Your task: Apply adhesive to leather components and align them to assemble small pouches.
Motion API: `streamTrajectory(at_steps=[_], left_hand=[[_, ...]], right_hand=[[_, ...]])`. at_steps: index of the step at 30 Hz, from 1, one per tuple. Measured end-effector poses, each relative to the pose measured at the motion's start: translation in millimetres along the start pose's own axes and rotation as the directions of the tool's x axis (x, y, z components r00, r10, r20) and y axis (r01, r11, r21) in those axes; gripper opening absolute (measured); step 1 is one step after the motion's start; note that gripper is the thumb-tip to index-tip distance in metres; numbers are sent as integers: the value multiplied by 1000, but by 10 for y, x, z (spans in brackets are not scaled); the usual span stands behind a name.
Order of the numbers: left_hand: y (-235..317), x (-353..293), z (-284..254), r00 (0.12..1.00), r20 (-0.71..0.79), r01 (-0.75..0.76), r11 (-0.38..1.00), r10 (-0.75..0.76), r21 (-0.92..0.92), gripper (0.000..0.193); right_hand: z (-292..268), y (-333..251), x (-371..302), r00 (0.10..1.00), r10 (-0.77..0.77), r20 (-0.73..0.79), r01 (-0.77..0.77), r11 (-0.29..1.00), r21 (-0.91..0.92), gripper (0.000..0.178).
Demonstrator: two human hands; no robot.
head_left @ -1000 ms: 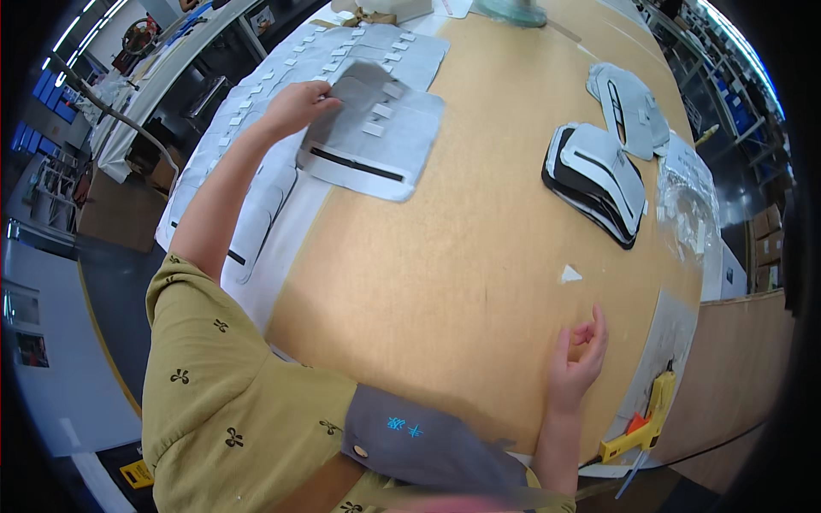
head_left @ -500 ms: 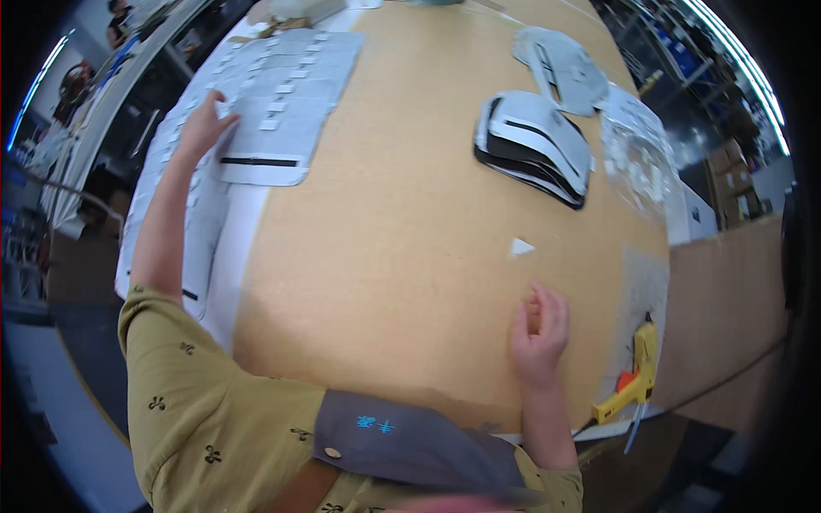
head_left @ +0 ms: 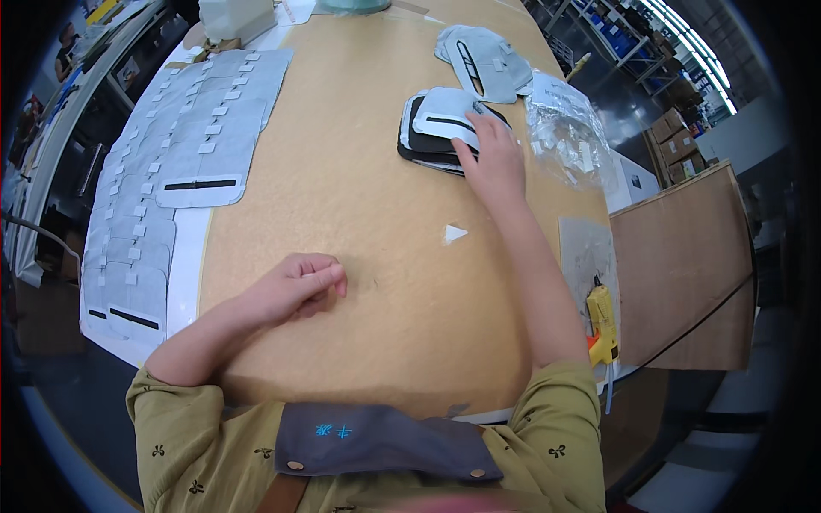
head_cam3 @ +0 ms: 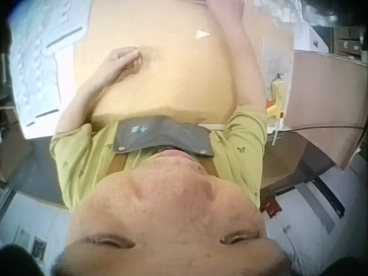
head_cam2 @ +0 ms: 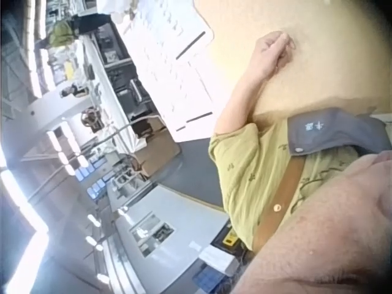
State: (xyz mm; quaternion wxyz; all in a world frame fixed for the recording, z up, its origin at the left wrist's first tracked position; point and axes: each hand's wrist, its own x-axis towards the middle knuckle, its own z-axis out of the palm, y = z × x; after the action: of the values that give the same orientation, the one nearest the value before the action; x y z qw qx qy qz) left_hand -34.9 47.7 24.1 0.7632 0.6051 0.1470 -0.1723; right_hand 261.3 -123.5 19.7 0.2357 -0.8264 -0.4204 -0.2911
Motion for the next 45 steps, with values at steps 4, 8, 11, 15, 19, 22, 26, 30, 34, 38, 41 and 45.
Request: streamTrajectory(at_steps=[4, 8, 11, 15, 19, 22, 26, 30, 34, 38, 41, 45], left_hand=[[-254, 143, 8, 991, 0, -132, 968, 135, -211, 25], [-247, 187, -110, 985, 58, -136, 937, 163, -322, 24], [-241, 200, -87, 983, 59, -142, 927, 173, -348, 22], [-301, 124, -93, 922, -181, -356, 933, 342, -47, 19], [-317, 190, -170, 630, -373, -512, 726, 681, 460, 15], [-294, 156, -104, 763, -317, -292, 737, 564, 610, 13], [-268, 143, 70, 687, 42, -236, 169, 726, 957, 32], [-234, 177, 122, 752, 215, -239, -46, 624, 970, 43], [-217, 165, 109, 781, 263, -264, -82, 567, 961, 44], [-195, 177, 85, 767, 306, -285, -127, 565, 950, 42], [-192, 210, 52, 755, 352, -333, -139, 553, 933, 42], [-190, 230, 35, 746, 364, -352, -134, 557, 926, 41]], right_hand=[[209, 138, 91, 976, 33, 214, -42, 998, 36, 28], [233, 274, 155, 982, -6, 187, -7, 998, 68, 21], [54, 331, 212, 996, 80, -49, -83, 995, -55, 16], [-647, -179, 94, 971, -158, -178, 140, 984, -110, 15], [-1122, -663, -727, 930, -363, 52, 363, 932, 8, 20], [-1257, -991, -1015, 905, -360, 229, 336, 932, 139, 23], [-951, -645, -765, 945, -211, 250, 197, 977, 82, 33], [-362, -116, -214, 993, -84, 85, 91, 993, -73, 47], [81, 151, 0, 973, -117, 198, 136, 987, -86, 41], [85, 191, 76, 940, -112, 323, 163, 977, -135, 32], [93, 251, 141, 951, -139, 277, 168, 982, -83, 28], [20, 230, 266, 907, -29, 419, 31, 1000, 1, 24]])
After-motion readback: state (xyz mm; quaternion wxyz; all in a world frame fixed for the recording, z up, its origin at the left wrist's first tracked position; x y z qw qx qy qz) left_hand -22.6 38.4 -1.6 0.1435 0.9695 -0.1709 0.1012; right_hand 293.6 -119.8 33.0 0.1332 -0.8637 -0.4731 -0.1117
